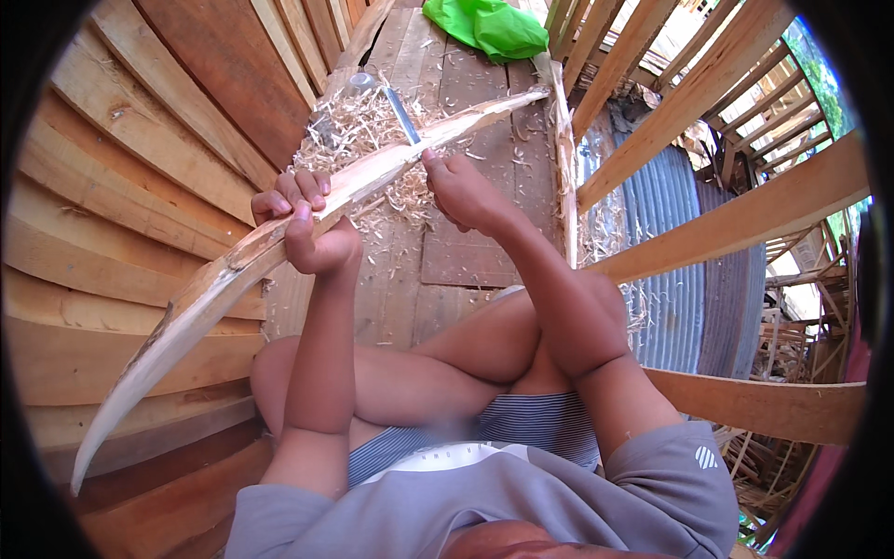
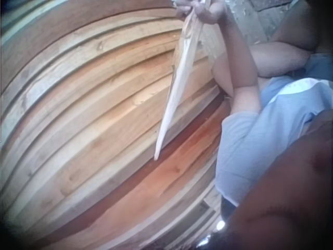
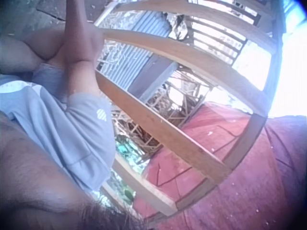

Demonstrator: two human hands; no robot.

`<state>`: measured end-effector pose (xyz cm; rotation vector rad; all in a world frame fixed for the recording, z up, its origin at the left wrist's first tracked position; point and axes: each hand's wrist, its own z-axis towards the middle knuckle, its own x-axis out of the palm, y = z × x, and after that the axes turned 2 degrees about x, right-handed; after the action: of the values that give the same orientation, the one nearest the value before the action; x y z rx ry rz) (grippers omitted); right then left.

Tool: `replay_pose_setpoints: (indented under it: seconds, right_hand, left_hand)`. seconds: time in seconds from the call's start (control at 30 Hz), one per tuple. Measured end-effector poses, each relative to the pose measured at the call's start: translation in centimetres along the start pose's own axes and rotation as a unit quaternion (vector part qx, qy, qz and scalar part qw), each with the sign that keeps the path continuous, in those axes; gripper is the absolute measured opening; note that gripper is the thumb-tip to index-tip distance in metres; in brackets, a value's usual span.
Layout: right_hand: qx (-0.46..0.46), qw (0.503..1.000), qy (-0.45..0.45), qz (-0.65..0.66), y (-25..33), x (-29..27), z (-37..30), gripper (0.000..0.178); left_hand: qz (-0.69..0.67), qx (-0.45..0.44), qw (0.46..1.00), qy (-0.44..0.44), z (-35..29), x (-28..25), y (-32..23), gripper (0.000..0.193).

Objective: The person sits on the floor and uses a knife to shave and shape a long piece of wood. They hold the wood with one hand and carefully remove thin layers with the other, creating wood shavings on the floor.

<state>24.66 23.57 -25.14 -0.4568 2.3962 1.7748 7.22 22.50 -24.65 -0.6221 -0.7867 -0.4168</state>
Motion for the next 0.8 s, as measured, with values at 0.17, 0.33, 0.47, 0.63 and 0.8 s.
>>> replay_pose_setpoints:
  seconds: [0.17, 0.33, 0.47, 0.63, 0.8]
  right_hand:
    - [0.142, 0.949, 0.197, 0.200, 1.0, -1.5, -0.5, 0.054]
    - [0.170, 0.873, 0.332, 0.313, -0.4, -2.4, 0.6, 0.055]
    - [0.194, 0.640, 0.550, 0.500, -1.9, -1.8, 1.3, 0.055]
    - [0.144, 0.800, 0.482, 0.328, 1.9, 2.8, -3.5, 0.055]
    - [0.027, 0.919, 0.268, 0.287, 1.1, -0.2, -1.3, 0.054]
  left_hand:
    - [-0.028, 0.015, 0.999, 0.023, 0.1, -0.3, -0.1, 0.023]
    - [0.008, 0.011, 1.000, 0.014, 0.1, 0.1, -0.3, 0.019]
    - [-0.004, 0.011, 0.999, 0.029, 0.2, 0.1, -0.3, 0.019]
    - [-0.008, -0.008, 1.000, 0.026, 0.0, -1.3, 0.6, 0.025]
    - [0.016, -0.024, 0.999, 0.028, -0.1, -0.4, 0.3, 0.020]
